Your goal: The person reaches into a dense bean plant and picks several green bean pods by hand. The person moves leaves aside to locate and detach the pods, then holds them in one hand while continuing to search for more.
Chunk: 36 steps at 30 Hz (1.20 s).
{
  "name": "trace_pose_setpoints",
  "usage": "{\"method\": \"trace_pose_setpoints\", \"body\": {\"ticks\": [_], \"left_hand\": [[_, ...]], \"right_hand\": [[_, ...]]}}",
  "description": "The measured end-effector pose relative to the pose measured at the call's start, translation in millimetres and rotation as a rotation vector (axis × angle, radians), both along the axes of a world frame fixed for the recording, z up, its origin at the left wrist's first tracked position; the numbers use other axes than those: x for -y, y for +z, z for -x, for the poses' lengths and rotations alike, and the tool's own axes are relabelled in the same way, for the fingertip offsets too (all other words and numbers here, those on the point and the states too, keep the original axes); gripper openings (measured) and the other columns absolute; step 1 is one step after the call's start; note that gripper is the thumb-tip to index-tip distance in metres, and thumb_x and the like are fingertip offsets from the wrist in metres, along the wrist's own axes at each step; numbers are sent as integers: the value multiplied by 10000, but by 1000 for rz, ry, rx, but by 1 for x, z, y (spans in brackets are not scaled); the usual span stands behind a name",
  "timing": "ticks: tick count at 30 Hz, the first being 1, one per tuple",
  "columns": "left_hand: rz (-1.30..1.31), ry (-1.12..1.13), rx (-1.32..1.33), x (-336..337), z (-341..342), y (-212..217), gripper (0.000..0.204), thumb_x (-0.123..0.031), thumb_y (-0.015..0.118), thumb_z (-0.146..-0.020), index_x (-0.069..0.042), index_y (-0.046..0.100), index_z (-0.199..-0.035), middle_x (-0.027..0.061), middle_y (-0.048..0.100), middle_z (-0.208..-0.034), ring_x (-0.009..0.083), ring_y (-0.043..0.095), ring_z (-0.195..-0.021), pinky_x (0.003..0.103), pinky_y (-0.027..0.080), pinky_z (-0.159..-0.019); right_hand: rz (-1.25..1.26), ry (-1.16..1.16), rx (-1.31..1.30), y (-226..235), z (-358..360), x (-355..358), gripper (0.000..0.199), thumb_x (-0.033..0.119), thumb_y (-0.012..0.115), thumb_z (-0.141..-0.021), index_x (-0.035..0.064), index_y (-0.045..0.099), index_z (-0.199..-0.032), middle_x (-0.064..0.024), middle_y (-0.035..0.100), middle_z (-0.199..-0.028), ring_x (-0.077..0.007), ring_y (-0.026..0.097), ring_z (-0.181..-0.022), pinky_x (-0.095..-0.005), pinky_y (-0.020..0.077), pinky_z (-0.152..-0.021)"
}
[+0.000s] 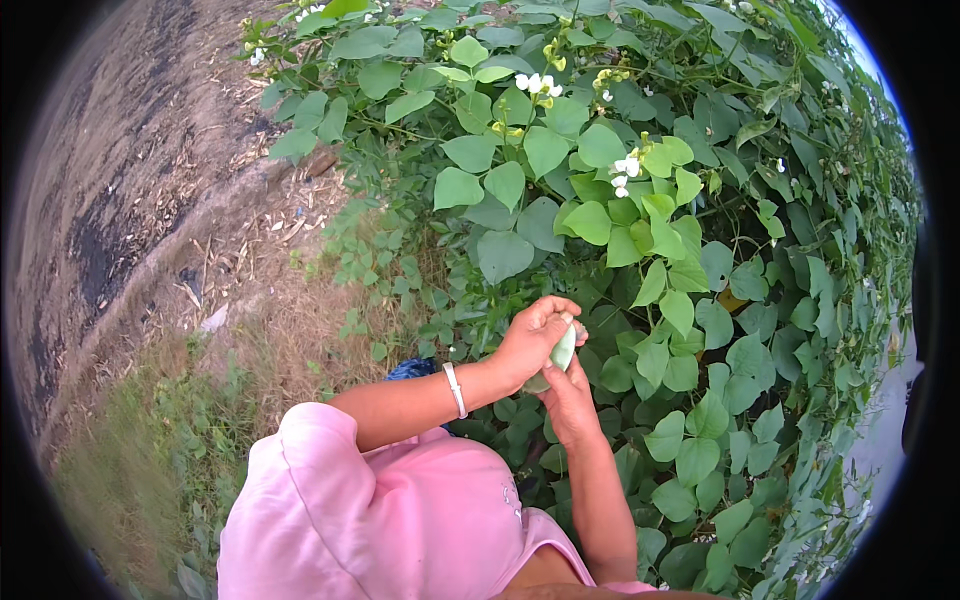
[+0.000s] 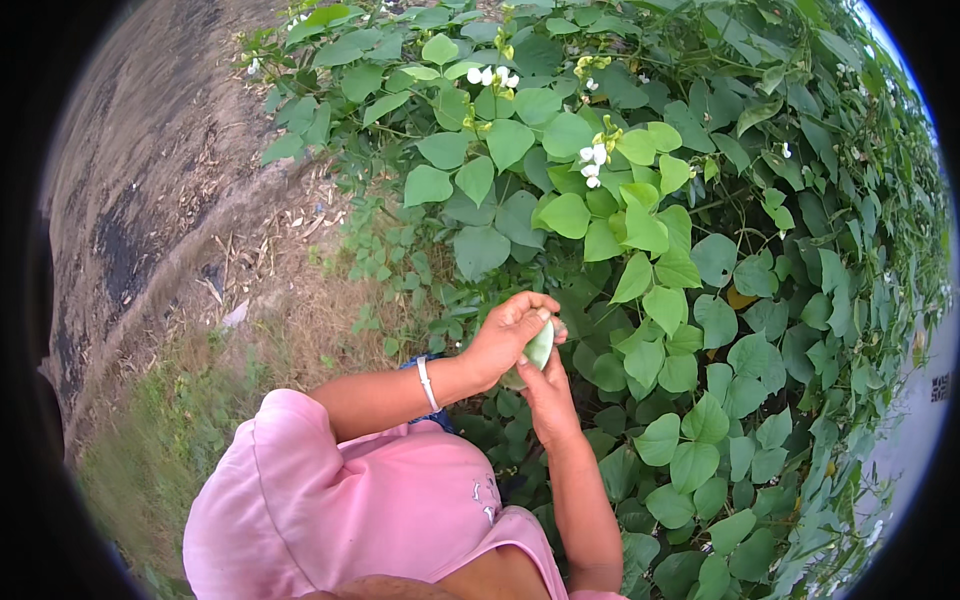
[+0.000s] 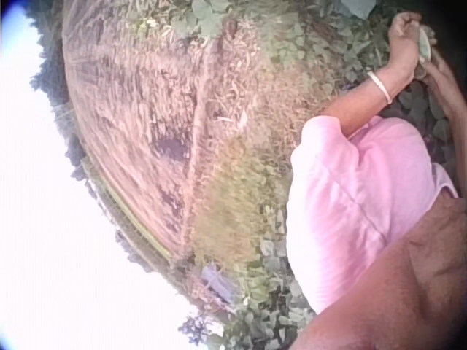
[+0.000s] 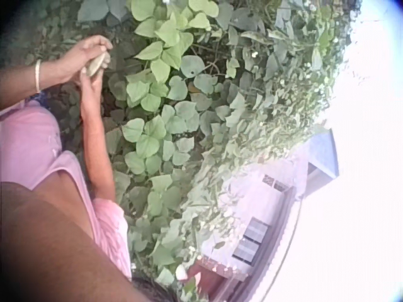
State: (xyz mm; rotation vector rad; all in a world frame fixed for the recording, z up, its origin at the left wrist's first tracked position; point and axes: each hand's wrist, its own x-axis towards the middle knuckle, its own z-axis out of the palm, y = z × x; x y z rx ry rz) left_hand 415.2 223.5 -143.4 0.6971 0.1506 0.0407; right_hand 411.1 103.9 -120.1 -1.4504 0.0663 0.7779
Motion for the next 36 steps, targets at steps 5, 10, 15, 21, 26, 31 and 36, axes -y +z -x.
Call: {"method": "trace_pose_setpoints", "body": {"ticks": [5,10,15,21,26,31,36], "left_hand": [[-302,131,-97,-27,0,-12,350,-189,535,-948,-4,438,-1229,111,584,-1107,158,537,-1038,294,439,-913],[-318,658,-102,-80,-43,-30,590,-40,607,-846,-35,310,-1355,111,438,-1330,199,433,-1214,319,370,-1008],[-608,896,77,-83,-95,21,773,-177,692,-764,-39,252,-1384,184,371,-1311,335,356,-1258,417,297,-1056],[-811,856,-81,-76,-144,64,811,-254,683,-770,-19,239,-1406,208,247,-1440,358,232,-1341,404,210,-1109],[-807,762,-148,-75,-152,77,784,-253,663,-780,-26,248,-1405,208,230,-1450,356,213,-1350,417,207,-1111],[-761,781,-122,-77,-148,57,724,-259,653,-787,-79,306,-1396,169,243,-1466,342,202,-1371,498,242,-1080],[-525,1056,-34,-94,-115,19,446,-224,614,-827,-17,453,-1187,185,486,-1238,350,443,-1158,430,351,-962]], "right_hand": [[25,168,-33,5,5,-5,376,152,513,-919,28,451,-1268,-88,613,-845,-172,598,-718,-299,482,-699],[115,231,-4,19,10,8,361,136,514,-930,23,468,-1269,-83,620,-834,-137,581,-676,-275,478,-664],[199,218,-41,12,23,18,319,112,505,-912,16,500,-1217,-99,626,-858,-161,596,-707,-291,484,-699],[213,242,-41,8,36,15,323,118,504,-914,20,496,-1222,-102,639,-898,-153,618,-730,-295,494,-712],[219,264,-66,4,47,14,341,115,492,-916,17,483,-1243,-102,641,-913,-158,622,-752,-304,494,-731],[247,272,-84,-3,51,22,326,129,485,-944,40,479,-1258,-87,644,-932,-153,622,-785,-302,474,-742],[224,233,-104,-13,52,22,319,129,487,-945,46,489,-1253,-91,645,-944,-152,630,-780,-294,478,-728]]}}
